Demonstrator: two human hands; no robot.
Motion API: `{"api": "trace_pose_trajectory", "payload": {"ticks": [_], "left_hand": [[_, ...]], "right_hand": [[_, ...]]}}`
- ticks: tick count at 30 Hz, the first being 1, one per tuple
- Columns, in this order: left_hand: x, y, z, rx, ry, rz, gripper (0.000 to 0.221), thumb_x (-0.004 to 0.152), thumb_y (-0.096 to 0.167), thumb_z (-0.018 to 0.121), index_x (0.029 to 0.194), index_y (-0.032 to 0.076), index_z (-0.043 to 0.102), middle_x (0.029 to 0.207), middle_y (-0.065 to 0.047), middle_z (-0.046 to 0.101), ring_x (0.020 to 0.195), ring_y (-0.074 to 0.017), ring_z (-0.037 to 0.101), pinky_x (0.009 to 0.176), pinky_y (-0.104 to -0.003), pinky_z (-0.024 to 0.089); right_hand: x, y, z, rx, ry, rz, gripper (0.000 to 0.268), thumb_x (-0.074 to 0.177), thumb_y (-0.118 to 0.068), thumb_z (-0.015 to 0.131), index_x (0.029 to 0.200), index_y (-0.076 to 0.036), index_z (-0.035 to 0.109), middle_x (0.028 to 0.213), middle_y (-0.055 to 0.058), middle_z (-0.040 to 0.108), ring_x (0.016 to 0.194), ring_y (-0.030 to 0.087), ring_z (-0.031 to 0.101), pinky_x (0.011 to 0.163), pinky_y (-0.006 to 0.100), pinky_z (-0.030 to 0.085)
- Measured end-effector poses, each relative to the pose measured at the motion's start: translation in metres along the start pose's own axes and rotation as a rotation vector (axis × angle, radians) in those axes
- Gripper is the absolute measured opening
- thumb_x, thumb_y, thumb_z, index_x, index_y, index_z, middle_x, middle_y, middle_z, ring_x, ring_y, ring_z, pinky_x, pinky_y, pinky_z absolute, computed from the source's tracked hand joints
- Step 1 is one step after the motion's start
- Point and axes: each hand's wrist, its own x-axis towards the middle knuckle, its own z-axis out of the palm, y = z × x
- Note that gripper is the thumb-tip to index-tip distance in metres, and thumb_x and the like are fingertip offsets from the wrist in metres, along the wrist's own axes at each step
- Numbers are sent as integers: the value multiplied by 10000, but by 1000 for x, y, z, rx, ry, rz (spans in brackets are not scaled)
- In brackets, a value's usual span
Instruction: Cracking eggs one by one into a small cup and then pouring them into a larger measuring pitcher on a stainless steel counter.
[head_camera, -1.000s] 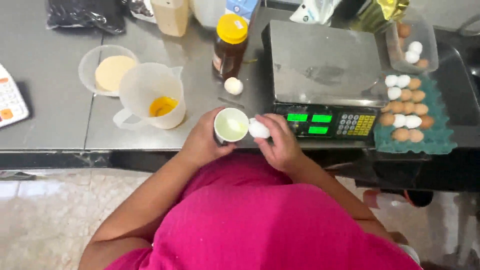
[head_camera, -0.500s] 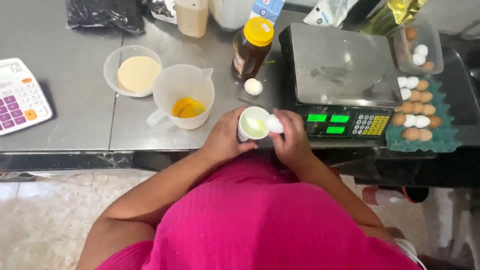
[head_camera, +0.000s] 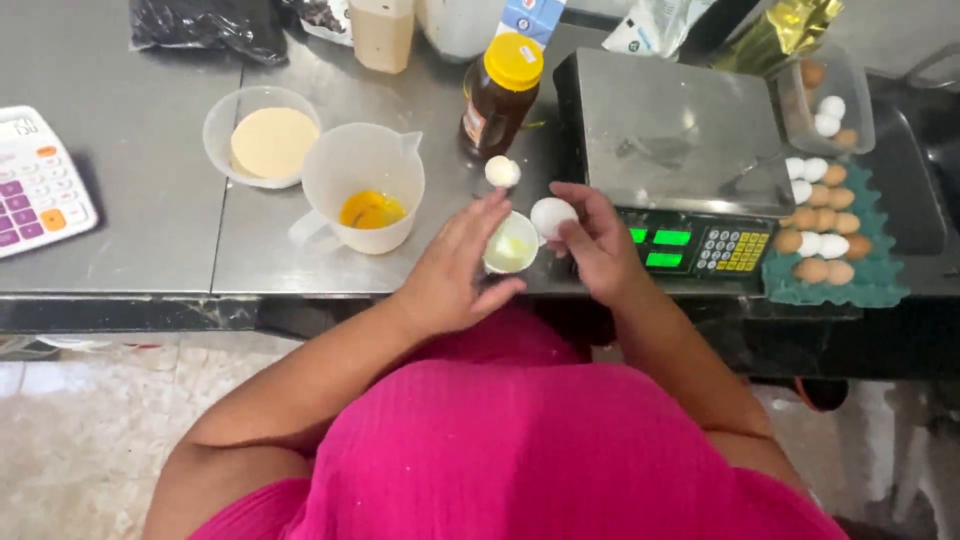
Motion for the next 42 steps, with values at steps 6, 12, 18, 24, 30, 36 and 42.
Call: {"api": "trace_pose_trajectory", "payload": {"ticks": [6, 12, 18, 24, 30, 36, 42], "left_hand": [[29, 12, -5, -14, 40, -134, 482, 930, 302, 777, 1377, 190, 638, 1248, -65, 683, 1058, -277, 722, 918, -389, 594], [25, -5, 8, -13, 95, -441, 350, 783, 367, 861, 1114, 336, 753, 861, 80, 682, 754, -116, 732, 707, -253, 619], [36, 21, -4, -185, 68, -638, 410, 771, 222, 850, 1157, 123, 758, 1036, -139, 746, 861, -292, 775, 748, -363, 640], [36, 33, -5, -103, 11, -686, 389, 802, 242, 823, 1159, 104, 755, 1024, -134, 750, 862, -291, 777, 723, -365, 637], [36, 33, -2, -74, 33, -705, 374, 812, 269, 803, 1135, 87, 754, 984, -140, 752, 889, -310, 777, 738, -368, 640], [37, 27, -1, 2, 48, -665, 370, 815, 275, 796, 1130, 84, 756, 973, -158, 751, 906, -333, 768, 744, -392, 642], [31, 12, -2, -87, 48, -677, 377, 770, 294, 816, 1127, 175, 781, 928, -79, 775, 852, -266, 777, 721, -357, 634]], "right_hand": [[28, 3, 1, 115, -162, 222, 302, 1028, -157, 531, 1279, 3, 476, 1005, 168, 666, 813, 213, 698, 620, 287, 534], [29, -26, 17, 128, -187, 251, 602, 822, -16, 805, 1349, 38, 518, 1202, 193, 632, 943, 216, 704, 789, 369, 636], [28, -23, 23, -63, -78, 116, 487, 825, -52, 848, 1246, 5, 612, 1095, 133, 698, 827, 135, 731, 771, 288, 639], [25, -25, 25, -176, -45, 35, 440, 776, -41, 843, 1178, 29, 676, 1037, 156, 756, 781, 138, 725, 689, 249, 606], [26, -33, 31, -189, -25, 59, 427, 774, -70, 830, 1172, -19, 685, 914, 140, 762, 684, 108, 692, 622, 235, 584], [25, -40, 33, -202, 13, 57, 408, 774, -36, 800, 1166, -16, 690, 939, 166, 756, 687, 122, 671, 635, 275, 582], [28, -61, 23, -311, -16, 77, 446, 755, -52, 793, 1189, -68, 694, 930, 96, 738, 691, 101, 625, 635, 249, 554]]}}
